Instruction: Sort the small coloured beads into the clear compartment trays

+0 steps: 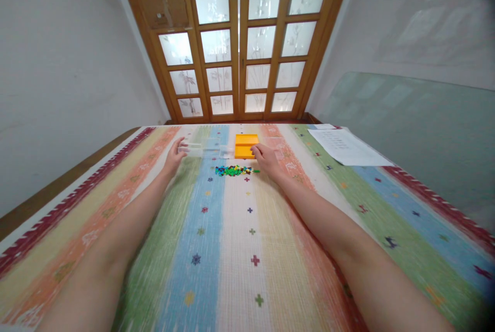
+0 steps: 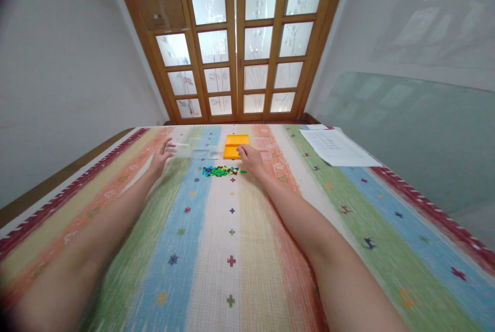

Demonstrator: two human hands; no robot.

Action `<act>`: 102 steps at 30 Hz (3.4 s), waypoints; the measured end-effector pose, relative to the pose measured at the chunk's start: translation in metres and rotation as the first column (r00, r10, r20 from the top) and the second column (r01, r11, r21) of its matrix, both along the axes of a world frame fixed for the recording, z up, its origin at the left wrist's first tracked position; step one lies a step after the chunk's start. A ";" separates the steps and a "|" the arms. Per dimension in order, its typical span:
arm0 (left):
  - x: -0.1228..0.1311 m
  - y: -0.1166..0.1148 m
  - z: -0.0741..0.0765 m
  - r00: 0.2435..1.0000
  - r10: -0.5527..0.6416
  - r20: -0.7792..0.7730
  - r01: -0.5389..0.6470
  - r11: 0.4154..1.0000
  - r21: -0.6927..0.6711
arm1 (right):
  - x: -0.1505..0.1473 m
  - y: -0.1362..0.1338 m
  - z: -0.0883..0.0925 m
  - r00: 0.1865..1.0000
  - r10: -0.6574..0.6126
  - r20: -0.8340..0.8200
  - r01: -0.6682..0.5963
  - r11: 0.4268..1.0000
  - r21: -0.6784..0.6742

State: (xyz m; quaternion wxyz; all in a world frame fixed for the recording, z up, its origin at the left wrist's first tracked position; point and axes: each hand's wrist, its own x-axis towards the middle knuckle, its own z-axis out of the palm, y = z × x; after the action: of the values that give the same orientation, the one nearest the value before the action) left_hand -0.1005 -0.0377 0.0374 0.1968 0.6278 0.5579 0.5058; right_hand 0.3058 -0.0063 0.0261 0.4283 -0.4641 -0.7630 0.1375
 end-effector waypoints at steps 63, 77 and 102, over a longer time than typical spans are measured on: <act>0.025 0.040 -0.040 0.741 0.229 -0.631 -0.132 0.972 0.197 | -0.054 0.040 -0.002 0.941 0.002 0.340 -0.029 0.997 0.077; 0.116 0.009 -0.047 0.686 -0.079 -0.723 0.153 0.988 0.037 | -0.072 0.066 -0.004 0.908 -0.068 0.413 0.040 0.996 0.076; 0.114 0.009 -0.049 0.680 -0.077 -0.729 0.137 0.990 0.023 | -0.075 0.074 -0.011 0.897 -0.130 0.422 0.153 0.988 -0.019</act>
State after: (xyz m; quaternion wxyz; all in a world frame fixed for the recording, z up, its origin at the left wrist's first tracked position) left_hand 0.0135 -0.0286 -0.0119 -0.0346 0.8152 0.5328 0.2246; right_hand 0.2310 0.0681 0.0151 0.2512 -0.5479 -0.7976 0.0230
